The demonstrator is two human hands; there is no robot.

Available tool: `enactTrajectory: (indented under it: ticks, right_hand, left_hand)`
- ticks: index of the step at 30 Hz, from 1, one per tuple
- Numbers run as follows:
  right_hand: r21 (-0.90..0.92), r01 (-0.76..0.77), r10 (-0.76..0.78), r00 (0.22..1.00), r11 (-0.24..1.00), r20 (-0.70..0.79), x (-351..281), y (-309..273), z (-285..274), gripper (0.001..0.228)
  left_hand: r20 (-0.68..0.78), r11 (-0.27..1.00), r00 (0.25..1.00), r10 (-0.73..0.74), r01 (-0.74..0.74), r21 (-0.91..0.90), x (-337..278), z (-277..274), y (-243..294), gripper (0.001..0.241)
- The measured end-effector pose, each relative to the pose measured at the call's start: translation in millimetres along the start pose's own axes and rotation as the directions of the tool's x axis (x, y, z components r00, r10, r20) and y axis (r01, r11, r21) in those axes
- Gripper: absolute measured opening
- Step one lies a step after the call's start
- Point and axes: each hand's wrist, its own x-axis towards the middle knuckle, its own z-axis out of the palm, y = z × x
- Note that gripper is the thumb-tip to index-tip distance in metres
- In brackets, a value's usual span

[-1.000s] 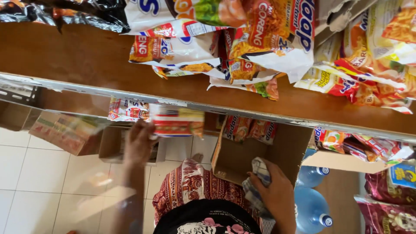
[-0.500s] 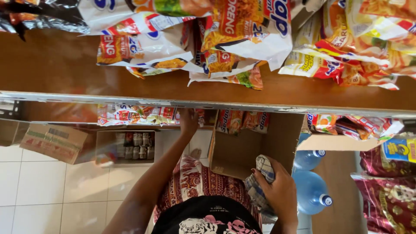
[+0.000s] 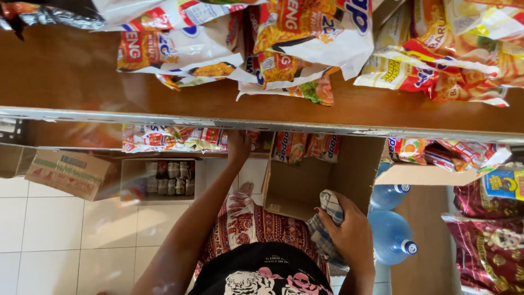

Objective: Stocking instant noodle packets onto a shelf and into a cardboard box while wiping them with a cloth.

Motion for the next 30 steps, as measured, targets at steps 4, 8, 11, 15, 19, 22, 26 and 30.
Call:
enactTrajectory:
  ticks: [4,8,11,15,19,22,26,30]
  right_hand:
    - [0.001,0.013,-0.013,1.000,1.000,-0.007,2,-2,-1,0.046]
    - [0.010,-0.077,0.077,0.997,0.997,0.012,2,-6,-3,0.047]
    - [0.021,-0.042,0.043,0.999,0.999,-0.008,-1,-1,-3,0.047]
    - [0.016,-0.039,0.039,0.999,0.999,-0.020,-1,6,-8,0.046]
    - [0.009,-0.053,0.054,0.996,0.999,-0.069,-3,10,-14,0.045]
    - [-0.006,-0.064,0.062,0.986,0.998,-0.155,-9,30,-20,0.045]
    - [-0.211,-0.311,0.193,0.875,0.927,-0.443,-18,54,-33,0.052]
    - [-0.319,-0.551,0.414,0.815,0.771,-0.406,-2,51,-40,0.065]
  left_hand:
    - [0.082,0.854,0.980,0.181,-0.198,0.482,2,-33,72,0.034]
    - [0.218,0.717,0.948,0.231,-0.318,0.621,5,-47,92,0.026]
    - [0.199,0.703,0.935,0.294,-0.353,0.617,7,-48,76,0.033]
    - [0.280,0.727,0.931,0.233,-0.358,0.586,5,-57,107,0.025]
    - [0.274,0.795,0.929,0.248,-0.357,0.491,5,-72,127,0.022]
    - [0.351,0.745,0.930,0.108,-0.309,0.591,3,-95,155,0.016]
    - [0.087,0.834,0.932,0.351,-0.354,0.424,-25,-138,229,0.012]
    - [0.190,0.787,0.800,0.569,-0.597,0.157,-49,-131,317,0.020]
